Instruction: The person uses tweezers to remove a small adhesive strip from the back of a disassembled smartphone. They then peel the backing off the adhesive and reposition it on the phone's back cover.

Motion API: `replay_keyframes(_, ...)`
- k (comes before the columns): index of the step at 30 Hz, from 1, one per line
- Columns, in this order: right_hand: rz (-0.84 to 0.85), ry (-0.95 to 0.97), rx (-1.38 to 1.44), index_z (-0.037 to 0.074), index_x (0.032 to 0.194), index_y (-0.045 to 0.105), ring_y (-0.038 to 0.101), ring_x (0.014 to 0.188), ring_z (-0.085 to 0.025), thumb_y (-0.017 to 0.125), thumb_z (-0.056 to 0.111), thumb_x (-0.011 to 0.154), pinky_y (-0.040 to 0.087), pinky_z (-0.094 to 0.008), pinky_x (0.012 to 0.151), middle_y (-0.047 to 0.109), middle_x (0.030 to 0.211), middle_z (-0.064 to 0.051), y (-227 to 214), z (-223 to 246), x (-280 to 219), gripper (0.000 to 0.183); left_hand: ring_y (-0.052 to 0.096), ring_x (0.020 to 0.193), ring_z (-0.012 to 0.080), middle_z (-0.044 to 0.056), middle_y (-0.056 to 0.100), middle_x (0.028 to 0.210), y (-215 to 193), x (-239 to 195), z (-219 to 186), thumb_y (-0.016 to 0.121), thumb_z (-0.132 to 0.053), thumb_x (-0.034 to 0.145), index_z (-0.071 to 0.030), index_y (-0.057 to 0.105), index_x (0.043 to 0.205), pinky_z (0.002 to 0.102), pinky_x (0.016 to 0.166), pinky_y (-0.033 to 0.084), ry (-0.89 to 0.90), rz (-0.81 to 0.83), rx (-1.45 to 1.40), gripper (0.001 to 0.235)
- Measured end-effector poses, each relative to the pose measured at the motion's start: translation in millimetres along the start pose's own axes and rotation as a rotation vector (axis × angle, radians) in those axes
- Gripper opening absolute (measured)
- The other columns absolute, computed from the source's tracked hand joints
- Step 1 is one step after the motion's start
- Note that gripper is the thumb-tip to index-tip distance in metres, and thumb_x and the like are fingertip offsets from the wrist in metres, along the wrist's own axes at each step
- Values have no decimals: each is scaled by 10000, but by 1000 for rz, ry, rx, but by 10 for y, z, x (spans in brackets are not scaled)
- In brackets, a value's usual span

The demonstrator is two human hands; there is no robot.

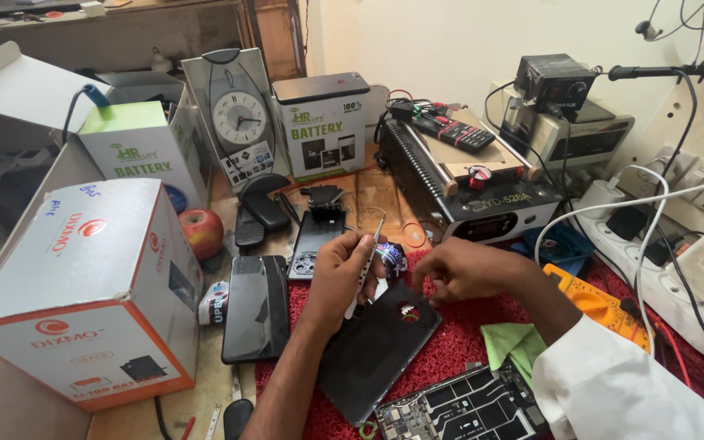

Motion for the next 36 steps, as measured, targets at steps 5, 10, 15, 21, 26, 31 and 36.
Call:
replay_keyframes(5, 24, -44, 51, 84, 927, 790, 632, 659, -110, 790, 73, 789, 523, -285, 628, 695, 707, -4, 46, -17, 47, 138, 556, 467, 75, 41, 659, 709, 3, -8, -16, 492, -196, 1068, 9, 655, 1165, 217, 392, 405, -25, 20, -32, 279)
replay_keyframes(10, 46, -36, 1, 68, 881, 773, 665, 687, -121, 798, 101, 793, 536, -298, 651, 726, 733, -15, 69, -60, 81, 97, 538, 474, 74, 51, 670, 727, -2, 2, 28, 489, -168, 1072, 17, 653, 1144, 212, 402, 392, -26, 50, -81, 258)
replay_keyframes(15, -14, -57, -54, 52, 929, 738, 681, 699, -155, 742, 104, 814, 551, -316, 670, 729, 762, -38, 69, -101, 90, 126, 511, 459, 73, 65, 673, 748, -16, 25, 38, 482, -169, 1063, 10, 629, 1193, 212, 387, 359, -30, 32, -115, 265)
replay_keyframes(21, -274, -31, -16, 1, 916, 699, 704, 643, -189, 701, 109, 838, 584, -323, 660, 751, 745, -101, -78, -146, 45, 133, 474, 483, 45, 54, 659, 787, -14, 49, 33, 518, -161, 1031, -1, 589, 1319, 197, 405, 346, -5, -27, -126, 336)
replay_keyframes(26, -564, 13, 146, -13, 960, 694, 727, 619, -169, 673, 86, 876, 595, -304, 621, 779, 748, -127, -112, -46, 23, 132, 454, 488, 37, 41, 650, 806, 28, 62, 80, 567, -168, 1025, 20, 594, 1327, 198, 418, 338, 13, -37, -91, 357)
replay_keyframes(31, -584, -216, 829, -58, 1018, 694, 755, 747, -177, 686, 38, 929, 626, -297, 670, 754, 861, -152, -60, 72, 34, 131, 450, 491, 30, 31, 652, 822, 21, 50, 111, 613, -133, 992, 25, 598, 1323, 197, 428, 345, 8, -46, -63, 367)
replay_keyframes(36, -558, -280, 1105, -67, 1027, 689, 777, 797, -212, 696, 32, 929, 652, -328, 732, 752, 914, -161, 4, 43, 103, 140, 484, 555, 24, 31, 677, 859, 52, 24, 70, 633, -84, 969, 13, 585, 1327, 191, 475, 379, 40, 28, -65, 374)
Point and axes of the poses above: each hand's wrist, its own x-axis towards the middle knuckle, its own y-axis out of the palm, z = x × y, the point moved 2 cm from there along x, towards the middle knuckle
